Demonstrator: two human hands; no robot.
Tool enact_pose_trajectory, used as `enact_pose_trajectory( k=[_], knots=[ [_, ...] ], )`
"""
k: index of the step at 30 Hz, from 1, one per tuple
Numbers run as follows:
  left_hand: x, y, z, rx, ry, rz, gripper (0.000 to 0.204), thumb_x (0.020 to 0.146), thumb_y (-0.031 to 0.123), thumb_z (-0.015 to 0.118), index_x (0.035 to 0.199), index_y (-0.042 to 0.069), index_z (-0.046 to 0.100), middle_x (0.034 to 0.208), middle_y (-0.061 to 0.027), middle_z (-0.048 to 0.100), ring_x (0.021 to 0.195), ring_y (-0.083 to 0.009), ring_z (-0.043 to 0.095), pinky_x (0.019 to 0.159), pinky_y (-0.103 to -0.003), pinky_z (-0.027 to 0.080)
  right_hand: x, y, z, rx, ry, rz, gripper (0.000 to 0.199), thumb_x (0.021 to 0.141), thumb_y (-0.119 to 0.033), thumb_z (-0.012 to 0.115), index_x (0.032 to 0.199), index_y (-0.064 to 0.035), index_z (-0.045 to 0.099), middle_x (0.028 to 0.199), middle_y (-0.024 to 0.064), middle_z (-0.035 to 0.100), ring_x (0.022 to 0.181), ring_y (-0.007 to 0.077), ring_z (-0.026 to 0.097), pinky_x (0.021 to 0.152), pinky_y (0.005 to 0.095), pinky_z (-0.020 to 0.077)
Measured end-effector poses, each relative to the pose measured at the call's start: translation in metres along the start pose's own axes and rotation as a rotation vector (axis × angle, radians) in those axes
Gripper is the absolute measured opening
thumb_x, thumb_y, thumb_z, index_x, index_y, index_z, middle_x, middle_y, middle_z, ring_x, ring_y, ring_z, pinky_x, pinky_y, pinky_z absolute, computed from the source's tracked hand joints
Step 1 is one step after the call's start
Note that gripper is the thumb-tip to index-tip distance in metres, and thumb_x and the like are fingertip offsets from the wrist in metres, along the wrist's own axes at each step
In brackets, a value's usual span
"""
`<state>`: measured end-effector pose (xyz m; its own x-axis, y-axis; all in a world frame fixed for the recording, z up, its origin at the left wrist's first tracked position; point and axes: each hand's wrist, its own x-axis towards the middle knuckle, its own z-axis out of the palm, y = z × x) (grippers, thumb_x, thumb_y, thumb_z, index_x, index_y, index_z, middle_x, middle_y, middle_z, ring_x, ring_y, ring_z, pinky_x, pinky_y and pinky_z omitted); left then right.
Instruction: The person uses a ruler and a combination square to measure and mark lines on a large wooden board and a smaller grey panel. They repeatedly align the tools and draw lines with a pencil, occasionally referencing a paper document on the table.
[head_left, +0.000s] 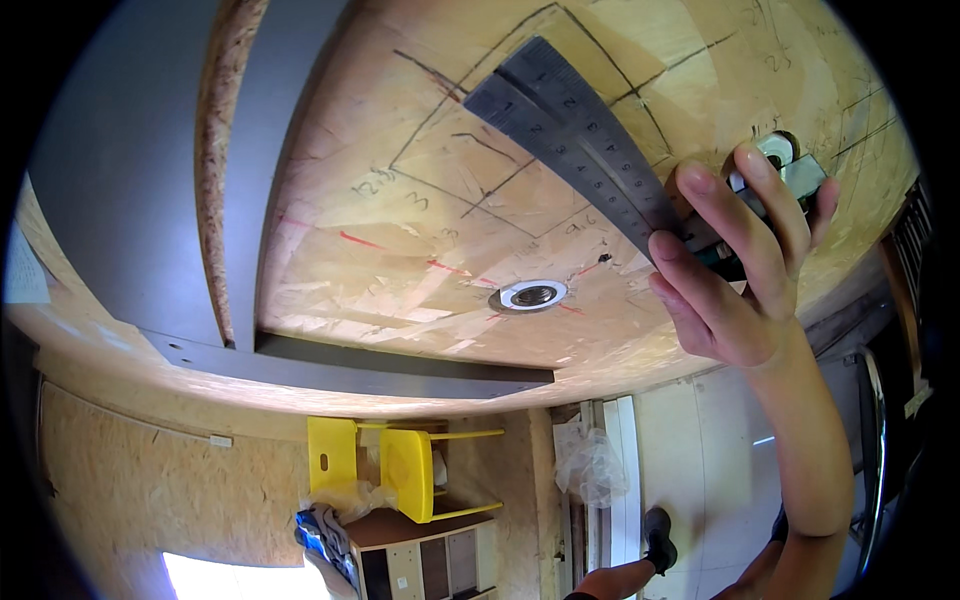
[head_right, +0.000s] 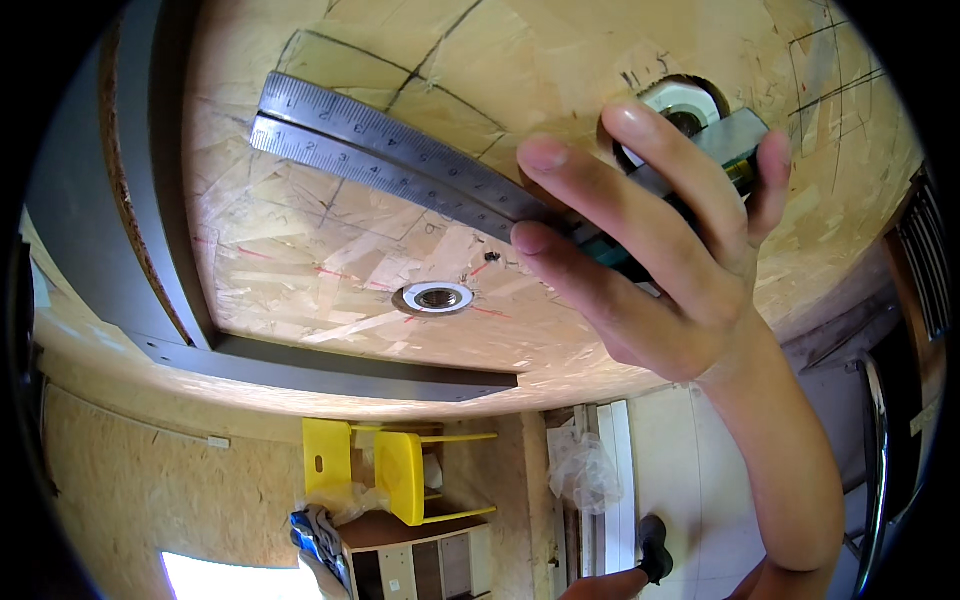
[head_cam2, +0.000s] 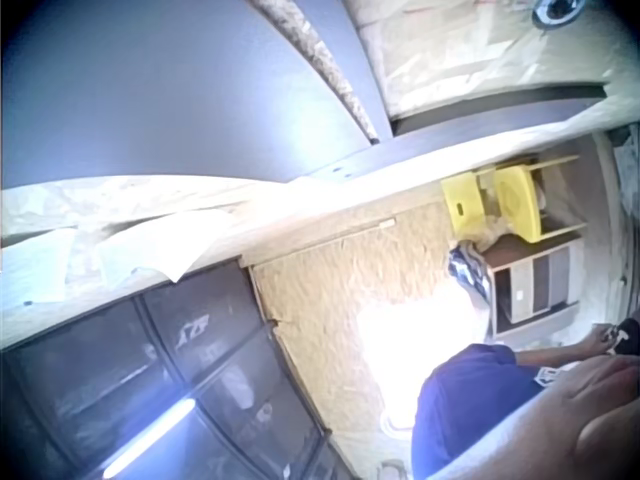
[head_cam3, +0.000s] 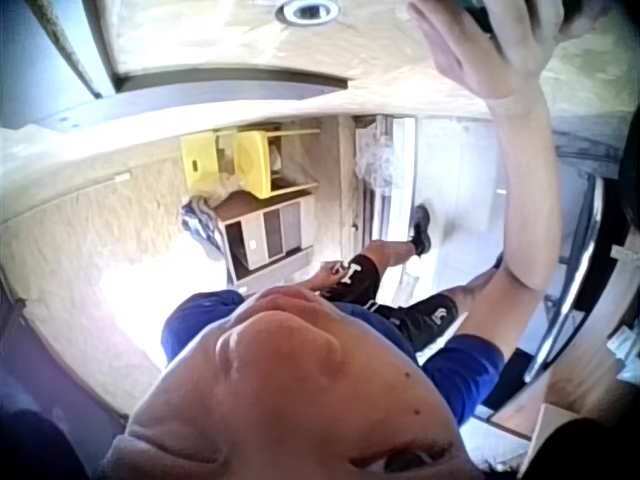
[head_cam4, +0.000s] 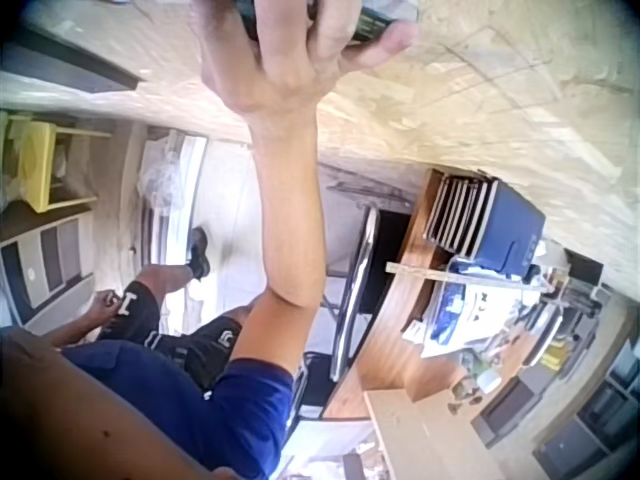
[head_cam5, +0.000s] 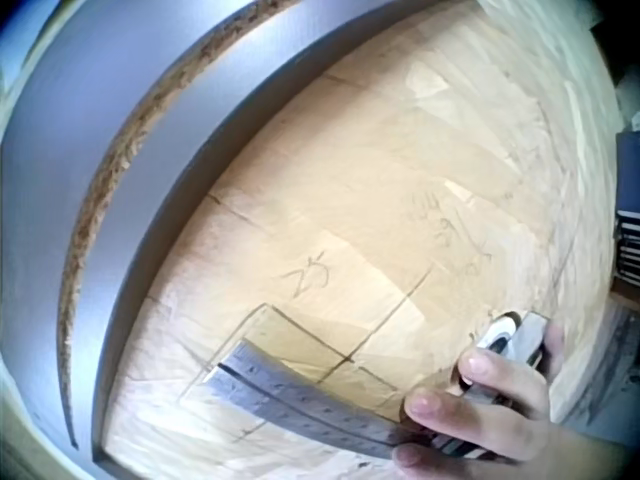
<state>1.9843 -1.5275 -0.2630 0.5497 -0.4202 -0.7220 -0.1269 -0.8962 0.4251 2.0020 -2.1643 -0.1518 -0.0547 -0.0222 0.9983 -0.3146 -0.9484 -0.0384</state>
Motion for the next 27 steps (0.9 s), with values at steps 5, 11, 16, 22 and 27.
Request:
enact_pose_trajectory(
  k=[5, 11, 16, 22, 27],
  knots=[
    [-0.004, 0.006, 0.001, 0.012, -0.004, -0.081, 0.025, 0.091, 0.030, 0.067, 0.088, 0.006, 0.063, 0.062, -0.0039, 0.054, 0.057, -0.0110, 0.049, 0.050, -0.033, 0.044, -0.002, -0.001, 0.000, -0.004, -0.012, -0.003, 0.018, 0.080, -0.020, 0.072, 0.098, -0.0201, 0.069, 0.132, 0.0110, 0.060, 0.131, 0.0352, 0.047, 0.119, 0.0502, 0.0063],
    [0.000, -0.015, 0.005, 0.025, -0.016, -0.012, 0.025, 0.093, 0.031, 0.066, 0.086, 0.007, 0.062, 0.063, -0.0036, 0.059, 0.052, -0.0093, 0.051, 0.045, -0.029, 0.044, -0.005, 0.007, 0.001, -0.022, 0.006, -0.050, 0.028, 0.079, -0.022, 0.072, 0.107, -0.0219, 0.070, 0.130, 0.0117, 0.061, 0.128, 0.0351, 0.050, 0.119, 0.0495, 0.0076],
    [0.000, -0.080, 0.007, 0.039, 0.027, 0.045, 0.024, 0.092, 0.029, 0.066, 0.090, 0.006, 0.062, 0.063, -0.0055, 0.061, 0.051, -0.0114, 0.057, 0.043, -0.029, 0.048, 0.004, -0.003, -0.017, -0.076, -0.157, 0.023, 0.033, 0.078, -0.023, 0.072, 0.111, -0.0222, 0.069, 0.128, 0.0127, 0.062, 0.126, 0.0353, 0.052, 0.118, 0.0492, 0.0105],
    [0.004, -0.079, -0.010, 0.111, -0.095, -0.214, 0.023, 0.089, 0.029, 0.069, 0.090, 0.006, 0.066, 0.065, -0.0052, 0.061, 0.054, -0.0114, 0.054, 0.048, -0.030, 0.046, 0.003, -0.001, -0.019, -0.076, -0.183, 0.001, 0.038, 0.075, -0.021, 0.073, 0.112, -0.0207, 0.067, 0.129, 0.0137, 0.062, 0.125, 0.0358, 0.052, 0.117, 0.0508, 0.0154],
    [0.005, -0.109, -0.021, 0.148, -0.035, -0.045, 0.018, 0.087, 0.024, 0.068, 0.088, 0.007, 0.067, 0.067, -0.0051, 0.060, 0.060, -0.0108, 0.052, 0.053, -0.031, 0.044, 0.001, 0.001, -0.018, -0.059, -0.199, -0.014, 0.040, 0.073, -0.019, 0.074, 0.112, -0.0192, 0.067, 0.128, 0.0142, 0.062, 0.126, 0.0375, 0.051, 0.115, 0.0523, 0.0185]
  ],
)
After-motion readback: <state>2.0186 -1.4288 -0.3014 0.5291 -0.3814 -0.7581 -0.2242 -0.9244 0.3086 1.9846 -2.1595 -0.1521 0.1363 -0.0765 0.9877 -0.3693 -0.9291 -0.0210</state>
